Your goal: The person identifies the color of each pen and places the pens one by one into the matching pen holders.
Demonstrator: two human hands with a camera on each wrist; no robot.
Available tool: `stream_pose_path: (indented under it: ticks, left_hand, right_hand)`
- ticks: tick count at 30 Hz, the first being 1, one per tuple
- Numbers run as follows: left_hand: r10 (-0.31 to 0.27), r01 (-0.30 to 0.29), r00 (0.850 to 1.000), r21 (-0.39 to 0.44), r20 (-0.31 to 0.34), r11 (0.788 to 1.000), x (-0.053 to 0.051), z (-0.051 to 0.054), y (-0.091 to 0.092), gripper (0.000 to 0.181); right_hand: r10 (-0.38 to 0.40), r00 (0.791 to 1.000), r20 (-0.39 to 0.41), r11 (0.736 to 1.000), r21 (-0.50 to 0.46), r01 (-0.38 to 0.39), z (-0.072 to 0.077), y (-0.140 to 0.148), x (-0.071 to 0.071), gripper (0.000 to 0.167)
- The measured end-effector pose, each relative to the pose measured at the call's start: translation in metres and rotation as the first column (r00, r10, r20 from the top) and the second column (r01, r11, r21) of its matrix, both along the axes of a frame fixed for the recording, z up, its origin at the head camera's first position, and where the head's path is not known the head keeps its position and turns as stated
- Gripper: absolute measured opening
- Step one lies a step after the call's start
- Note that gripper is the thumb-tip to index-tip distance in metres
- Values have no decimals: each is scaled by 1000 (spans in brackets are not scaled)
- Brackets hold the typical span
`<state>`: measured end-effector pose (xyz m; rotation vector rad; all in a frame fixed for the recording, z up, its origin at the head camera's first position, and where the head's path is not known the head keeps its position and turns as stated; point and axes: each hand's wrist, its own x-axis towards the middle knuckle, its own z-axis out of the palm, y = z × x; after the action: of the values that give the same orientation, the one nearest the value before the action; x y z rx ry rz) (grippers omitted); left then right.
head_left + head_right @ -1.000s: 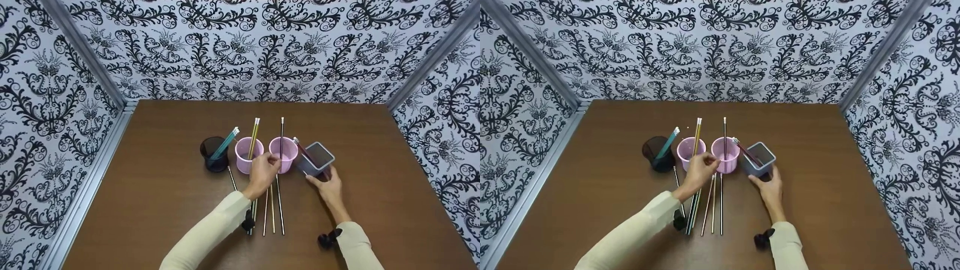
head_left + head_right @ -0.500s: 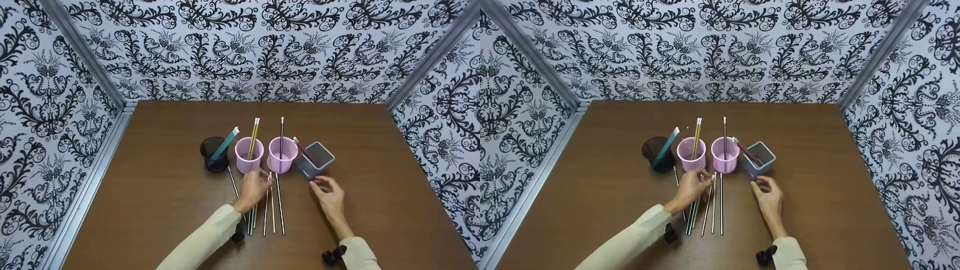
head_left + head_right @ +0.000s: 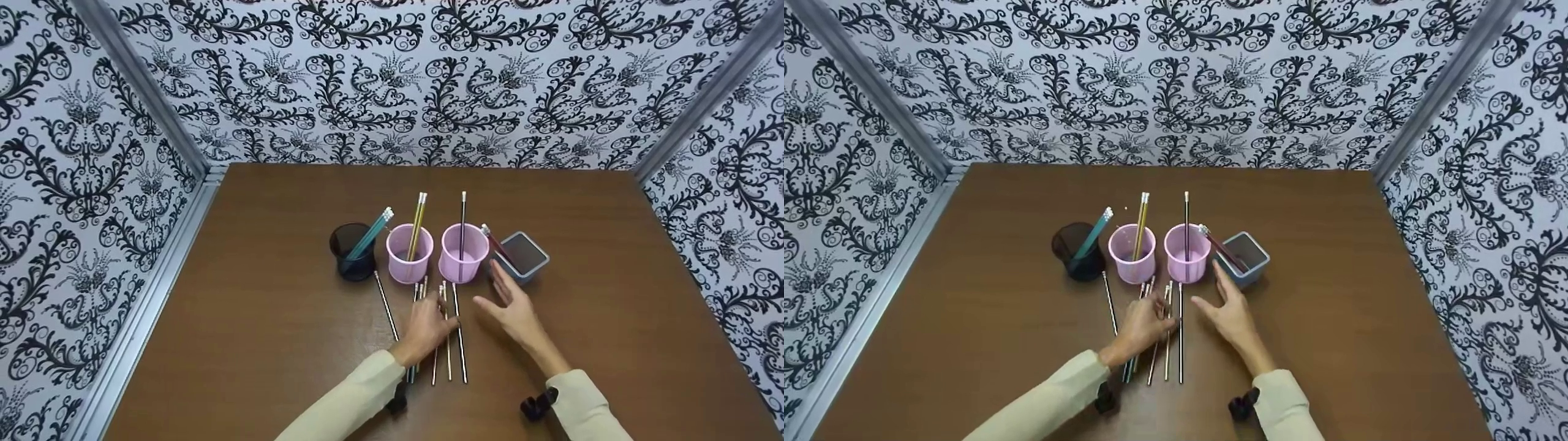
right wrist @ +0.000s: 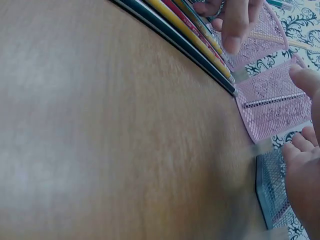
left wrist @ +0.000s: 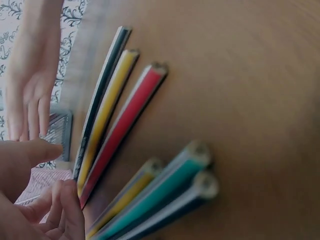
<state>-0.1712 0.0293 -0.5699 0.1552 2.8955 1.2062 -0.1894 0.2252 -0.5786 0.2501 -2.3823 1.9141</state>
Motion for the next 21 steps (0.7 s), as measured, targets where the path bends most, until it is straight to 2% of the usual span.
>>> stream_pose_path:
  ticks: [3,9,15,21]
  left_hand:
    - [-12,12,1000,-33,-15,999,4,-4,4,22]
    - [-38,24,995,-147,-92,989,8,-9,9,23]
    - [-39,20,994,-190,-99,982,8,-8,14,27]
    - [-52,25,992,-230,-114,973,8,-5,16,26]
  right_hand:
    - [35,998,47,999,5,-35,3,-4,-6,91]
    - [67,993,100,998,-2,-67,8,-11,-18,95]
    - [120,982,143,993,4,-121,9,-16,-30,99]
    - [110,984,139,992,44,-117,5,-19,-40,101]
